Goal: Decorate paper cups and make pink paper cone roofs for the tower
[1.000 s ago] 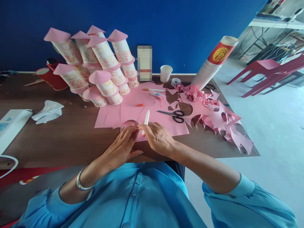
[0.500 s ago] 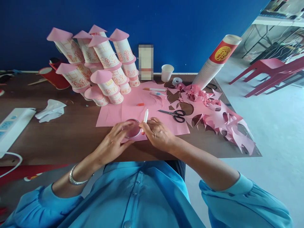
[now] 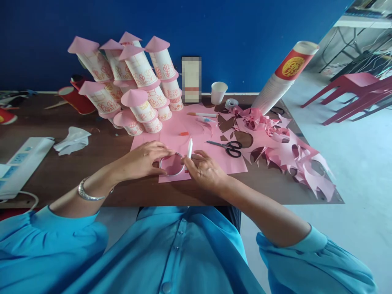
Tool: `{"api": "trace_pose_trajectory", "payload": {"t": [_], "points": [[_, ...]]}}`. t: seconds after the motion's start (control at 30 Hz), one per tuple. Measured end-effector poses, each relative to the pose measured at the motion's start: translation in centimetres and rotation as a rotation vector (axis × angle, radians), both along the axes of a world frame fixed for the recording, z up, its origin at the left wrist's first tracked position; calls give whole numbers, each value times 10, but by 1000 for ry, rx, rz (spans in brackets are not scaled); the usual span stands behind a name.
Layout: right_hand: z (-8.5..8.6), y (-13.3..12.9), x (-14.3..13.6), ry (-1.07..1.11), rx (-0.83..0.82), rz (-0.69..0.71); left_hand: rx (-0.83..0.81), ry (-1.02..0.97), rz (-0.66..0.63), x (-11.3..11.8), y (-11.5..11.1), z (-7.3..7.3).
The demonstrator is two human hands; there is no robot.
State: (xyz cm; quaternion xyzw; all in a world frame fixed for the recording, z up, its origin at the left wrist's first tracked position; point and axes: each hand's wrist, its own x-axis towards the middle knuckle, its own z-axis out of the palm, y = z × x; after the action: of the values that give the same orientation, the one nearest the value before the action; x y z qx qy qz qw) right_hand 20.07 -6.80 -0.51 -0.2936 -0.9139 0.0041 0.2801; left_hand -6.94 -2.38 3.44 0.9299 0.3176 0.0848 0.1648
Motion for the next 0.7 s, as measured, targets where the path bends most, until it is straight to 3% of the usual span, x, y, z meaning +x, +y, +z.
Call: {"api": "trace_pose_trajectory", "payload": {"t": [0.13,0.3,0.47,0.7], "points": [[14,-6,5,19,-77,-54,25,29,20,0,-2,1],[29,-27,15,310,-52,-228,49,105,46,2,-3,3],[22,-40,14,354,-115,-271,45,70,48,1,-3,0],[10,-39,8,303,-134,-221,15,79,68,2,-3,0]]}}
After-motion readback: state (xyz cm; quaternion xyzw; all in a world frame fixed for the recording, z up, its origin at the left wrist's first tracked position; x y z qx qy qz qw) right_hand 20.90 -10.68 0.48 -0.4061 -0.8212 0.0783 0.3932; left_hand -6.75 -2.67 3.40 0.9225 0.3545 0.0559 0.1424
